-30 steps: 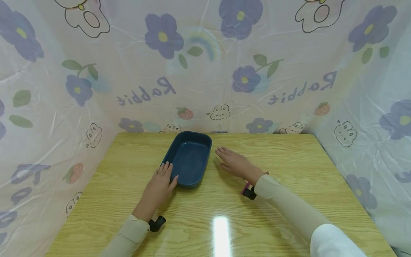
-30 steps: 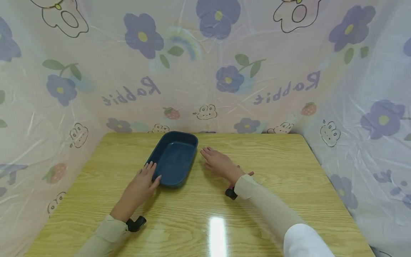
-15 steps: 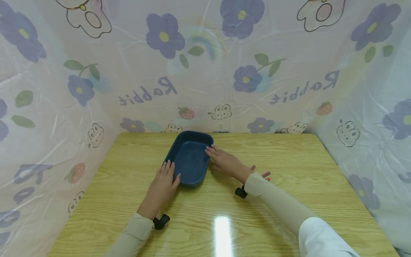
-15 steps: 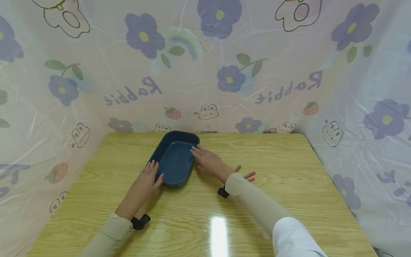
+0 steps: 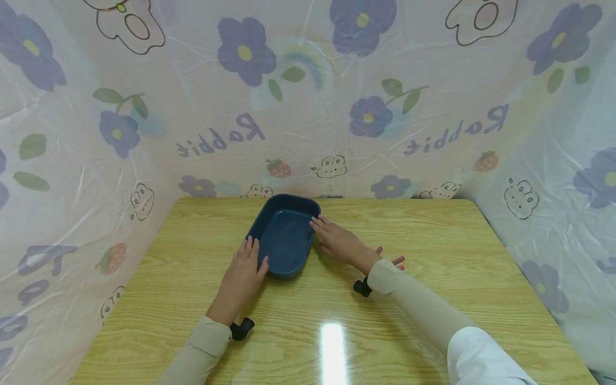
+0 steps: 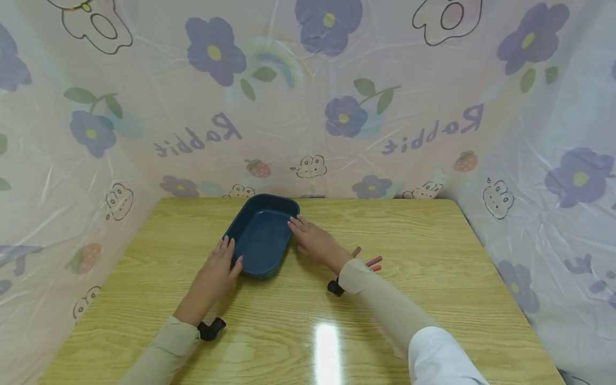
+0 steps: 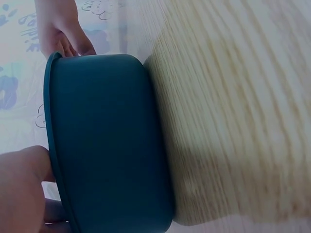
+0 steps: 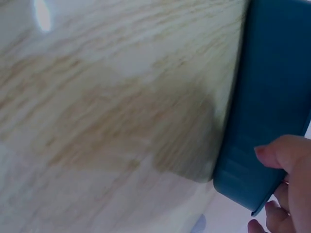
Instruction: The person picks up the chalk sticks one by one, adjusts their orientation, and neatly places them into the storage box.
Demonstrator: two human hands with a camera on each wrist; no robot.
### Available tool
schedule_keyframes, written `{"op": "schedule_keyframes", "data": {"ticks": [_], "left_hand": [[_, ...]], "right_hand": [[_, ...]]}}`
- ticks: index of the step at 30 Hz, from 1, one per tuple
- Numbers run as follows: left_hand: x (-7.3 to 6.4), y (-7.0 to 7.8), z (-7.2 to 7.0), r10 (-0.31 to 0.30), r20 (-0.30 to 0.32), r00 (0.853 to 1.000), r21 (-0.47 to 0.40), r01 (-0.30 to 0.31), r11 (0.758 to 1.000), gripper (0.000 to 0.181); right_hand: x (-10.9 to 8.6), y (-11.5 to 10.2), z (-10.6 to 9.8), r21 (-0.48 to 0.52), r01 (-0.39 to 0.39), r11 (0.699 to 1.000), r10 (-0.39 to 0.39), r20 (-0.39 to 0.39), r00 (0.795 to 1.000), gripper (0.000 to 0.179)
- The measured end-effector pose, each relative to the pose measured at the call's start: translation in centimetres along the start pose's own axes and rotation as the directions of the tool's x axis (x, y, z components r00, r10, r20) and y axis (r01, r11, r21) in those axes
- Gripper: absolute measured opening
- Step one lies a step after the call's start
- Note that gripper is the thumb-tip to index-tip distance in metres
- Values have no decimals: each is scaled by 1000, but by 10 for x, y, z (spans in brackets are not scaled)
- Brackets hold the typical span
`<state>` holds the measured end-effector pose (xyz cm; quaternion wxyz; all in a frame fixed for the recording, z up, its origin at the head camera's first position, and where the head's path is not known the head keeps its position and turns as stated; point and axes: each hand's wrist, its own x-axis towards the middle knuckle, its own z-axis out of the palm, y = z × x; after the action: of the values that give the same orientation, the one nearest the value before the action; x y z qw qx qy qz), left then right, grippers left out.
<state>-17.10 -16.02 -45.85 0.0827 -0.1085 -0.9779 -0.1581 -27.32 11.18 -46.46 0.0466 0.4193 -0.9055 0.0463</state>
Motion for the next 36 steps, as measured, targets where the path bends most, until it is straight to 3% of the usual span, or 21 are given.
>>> {"op": "schedule_keyframes", "data": {"ticks": [12,26,36], "left_hand": [[6,-3,3,-28,28,999,0,28,1000,60],[13,-6,4,-10,41,999,18,9,1000,59],[20,-9,4,2,54,999,36,-4,999,58]], "right_hand": [[-12,-1,0,25,6,1000,-6,-16,1000,60],[-22,-7,-3,-20,3,1000,-4,-38,999,61],[-26,-12,-2,-35,15,999,-18,-103,995,61]]}}
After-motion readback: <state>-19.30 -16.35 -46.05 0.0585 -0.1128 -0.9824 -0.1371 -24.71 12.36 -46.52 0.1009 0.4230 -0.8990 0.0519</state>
